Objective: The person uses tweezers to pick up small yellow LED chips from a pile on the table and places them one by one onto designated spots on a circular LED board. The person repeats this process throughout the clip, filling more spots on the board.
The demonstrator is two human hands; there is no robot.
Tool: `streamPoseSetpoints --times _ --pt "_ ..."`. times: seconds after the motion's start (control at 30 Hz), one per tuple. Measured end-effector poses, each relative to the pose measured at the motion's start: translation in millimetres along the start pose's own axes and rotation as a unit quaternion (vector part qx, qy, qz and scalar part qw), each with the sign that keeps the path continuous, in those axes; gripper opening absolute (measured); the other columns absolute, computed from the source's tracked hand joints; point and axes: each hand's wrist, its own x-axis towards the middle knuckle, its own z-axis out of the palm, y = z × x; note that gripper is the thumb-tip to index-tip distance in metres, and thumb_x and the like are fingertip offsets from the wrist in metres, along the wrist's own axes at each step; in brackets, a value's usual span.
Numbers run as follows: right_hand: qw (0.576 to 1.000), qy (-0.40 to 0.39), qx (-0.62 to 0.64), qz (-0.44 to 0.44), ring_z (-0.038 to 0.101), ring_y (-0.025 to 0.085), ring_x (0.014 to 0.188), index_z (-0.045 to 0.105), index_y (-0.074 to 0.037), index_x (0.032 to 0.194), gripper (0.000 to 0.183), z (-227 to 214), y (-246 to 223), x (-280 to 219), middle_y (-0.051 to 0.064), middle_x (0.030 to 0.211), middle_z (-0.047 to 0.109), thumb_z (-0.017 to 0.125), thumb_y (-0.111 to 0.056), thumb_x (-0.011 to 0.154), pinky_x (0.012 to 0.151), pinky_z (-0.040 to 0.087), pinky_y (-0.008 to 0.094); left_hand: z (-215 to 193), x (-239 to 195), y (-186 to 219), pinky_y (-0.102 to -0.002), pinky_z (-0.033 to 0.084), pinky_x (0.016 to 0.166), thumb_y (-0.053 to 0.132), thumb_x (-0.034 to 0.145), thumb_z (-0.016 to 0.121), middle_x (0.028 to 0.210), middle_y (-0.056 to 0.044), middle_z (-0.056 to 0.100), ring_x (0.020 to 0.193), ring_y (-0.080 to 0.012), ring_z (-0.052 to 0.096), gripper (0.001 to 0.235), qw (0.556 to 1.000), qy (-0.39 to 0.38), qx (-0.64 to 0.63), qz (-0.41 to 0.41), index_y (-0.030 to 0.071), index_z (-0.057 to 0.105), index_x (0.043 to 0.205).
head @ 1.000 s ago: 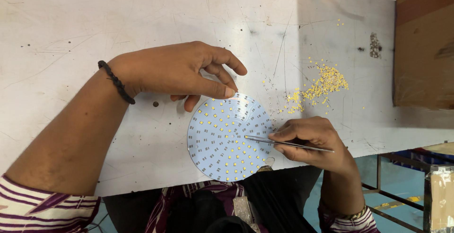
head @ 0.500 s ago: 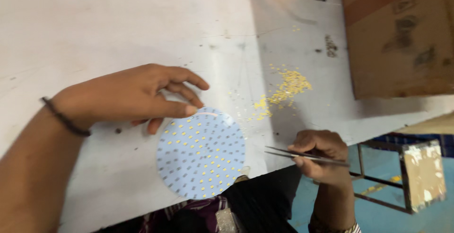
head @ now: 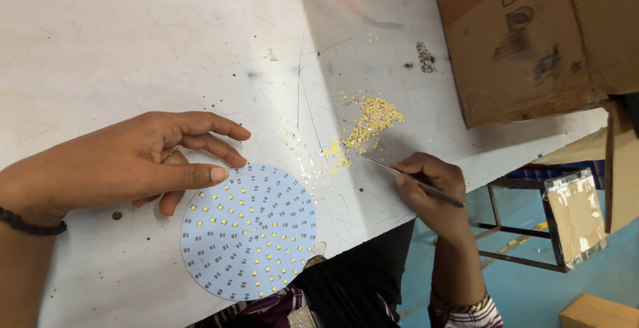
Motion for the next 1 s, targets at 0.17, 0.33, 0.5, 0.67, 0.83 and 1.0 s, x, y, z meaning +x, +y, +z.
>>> streamPoseSetpoints --times 0.17,0.33,0.5,0.67,0.83,1.0 --pt "0.999 -0.027 -0.004 -0.041 0.049 0.003 0.065 0.073 0.002 0.095 0.009 8.7 -5.3 4.7 0.0 0.077 0.064 0.074 -0.003 0.087 0.059 0.039 0.02 -1.0 0.9 -2.1 -0.029 0.044 0.033 0.045 0.079 0.078 0.115 0.0 0.075 0.038 -0.0153 0.062 0.067 1.0 0.002 0.0 -0.013 0.028 0.06 0.141" --pt "0.997 -0.04 -0.009 -0.06 0.052 0.003 0.064 0.073 0.002 0.095 0.011 9.7 -10.3 6.3 0.0 0.077 0.066 0.076 -0.003 0.085 0.056 0.04 0.02 0.2 1.2 0.6 -0.03 0.045 0.031 0.044 0.081 0.079 0.115 0.0 0.075 0.039 -0.0162 0.063 0.067 1.0 0.005 0.013 -0.022 0.028 0.059 0.143" --pt "0.996 -0.048 -0.004 -0.071 0.055 0.004 0.063 0.074 0.002 0.095 0.014 8.9 -12.1 7.1 0.002 0.078 0.069 0.078 -0.003 0.083 0.055 0.042 0.02 0.5 1.6 0.1 -0.03 0.044 0.032 0.044 0.081 0.079 0.115 0.0 0.075 0.038 -0.0171 0.063 0.067 1.0 0.009 0.013 -0.027 0.028 0.059 0.142" --pt "0.995 -0.05 -0.001 -0.088 0.06 0.005 0.067 0.073 0.003 0.097 0.015 10.5 -13.7 8.9 0.004 0.084 0.072 0.078 -0.002 0.083 0.059 0.046 0.02 -0.7 1.0 -1.0 -0.028 0.044 0.032 0.046 0.08 0.078 0.115 0.0 0.075 0.037 -0.0147 0.062 0.068 1.0 0.001 0.012 -0.001 0.027 0.059 0.142" --pt "0.993 -0.068 0.004 -0.095 0.06 0.006 0.067 0.074 0.003 0.095 0.014 8.6 -13.9 8.3 0.004 0.081 0.07 0.078 0.0 0.081 0.059 0.045 0.021 0.7 0.8 0.6 -0.029 0.044 0.033 0.046 0.08 0.078 0.114 0.0 0.075 0.037 -0.0159 0.062 0.067 1.0 0.011 0.009 -0.018 0.026 0.06 0.142" --pt "0.994 -0.068 0.011 -0.079 0.056 0.005 0.063 0.074 0.003 0.095 0.015 7.9 -13.8 7.5 0.004 0.077 0.069 0.078 0.002 0.08 0.056 0.042 0.021 0.9 -0.2 1.2 -0.03 0.043 0.032 0.045 0.08 0.079 0.114 0.0 0.075 0.038 -0.0156 0.062 0.068 1.0 0.012 0.004 -0.019 0.026 0.059 0.142"
